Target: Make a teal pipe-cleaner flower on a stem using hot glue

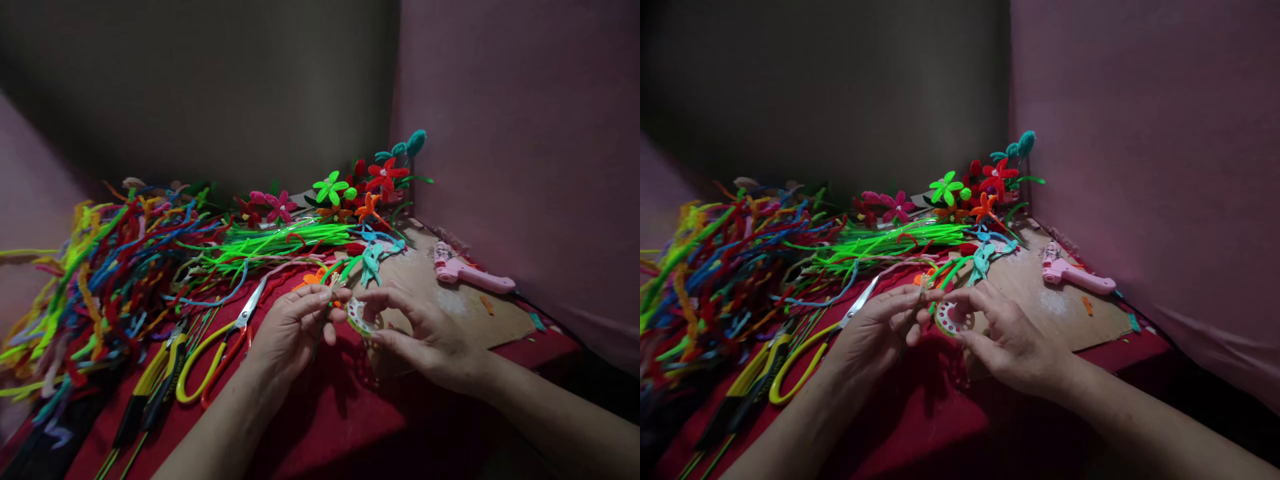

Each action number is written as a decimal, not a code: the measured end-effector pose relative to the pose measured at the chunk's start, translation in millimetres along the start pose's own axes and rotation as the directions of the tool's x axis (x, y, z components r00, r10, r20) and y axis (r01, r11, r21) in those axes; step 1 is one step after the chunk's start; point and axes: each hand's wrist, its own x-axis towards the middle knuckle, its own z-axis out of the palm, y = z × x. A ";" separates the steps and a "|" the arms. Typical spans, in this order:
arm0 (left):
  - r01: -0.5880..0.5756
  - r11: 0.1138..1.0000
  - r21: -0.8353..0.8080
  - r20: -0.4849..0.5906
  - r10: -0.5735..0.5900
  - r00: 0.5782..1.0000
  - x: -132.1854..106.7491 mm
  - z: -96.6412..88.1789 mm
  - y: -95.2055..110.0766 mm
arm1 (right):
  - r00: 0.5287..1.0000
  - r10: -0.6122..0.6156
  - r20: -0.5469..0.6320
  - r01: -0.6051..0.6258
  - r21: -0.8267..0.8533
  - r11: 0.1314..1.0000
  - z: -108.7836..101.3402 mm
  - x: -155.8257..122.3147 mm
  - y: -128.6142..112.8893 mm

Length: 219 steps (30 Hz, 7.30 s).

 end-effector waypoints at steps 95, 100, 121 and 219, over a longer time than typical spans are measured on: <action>0.025 0.990 0.141 0.055 -0.033 0.998 -2.9 -0.4 0.6 | 1.000 0.008 0.025 -0.021 0.561 0.827 16.4 53.3 3.3; 0.060 0.985 0.162 0.093 -0.076 0.993 -1.6 -4.8 1.7 | 0.999 0.034 0.002 -0.028 0.634 0.773 20.6 51.1 4.7; -0.443 -0.215 0.870 0.432 0.765 0.478 -7.0 0.5 -20.5 | 0.942 0.298 -0.152 -0.039 0.835 0.549 42.4 52.5 2.3; -0.364 0.526 0.768 0.105 0.457 0.883 -9.7 3.7 -4.4 | 0.967 0.252 -0.028 -0.085 0.901 0.426 35.1 62.5 0.2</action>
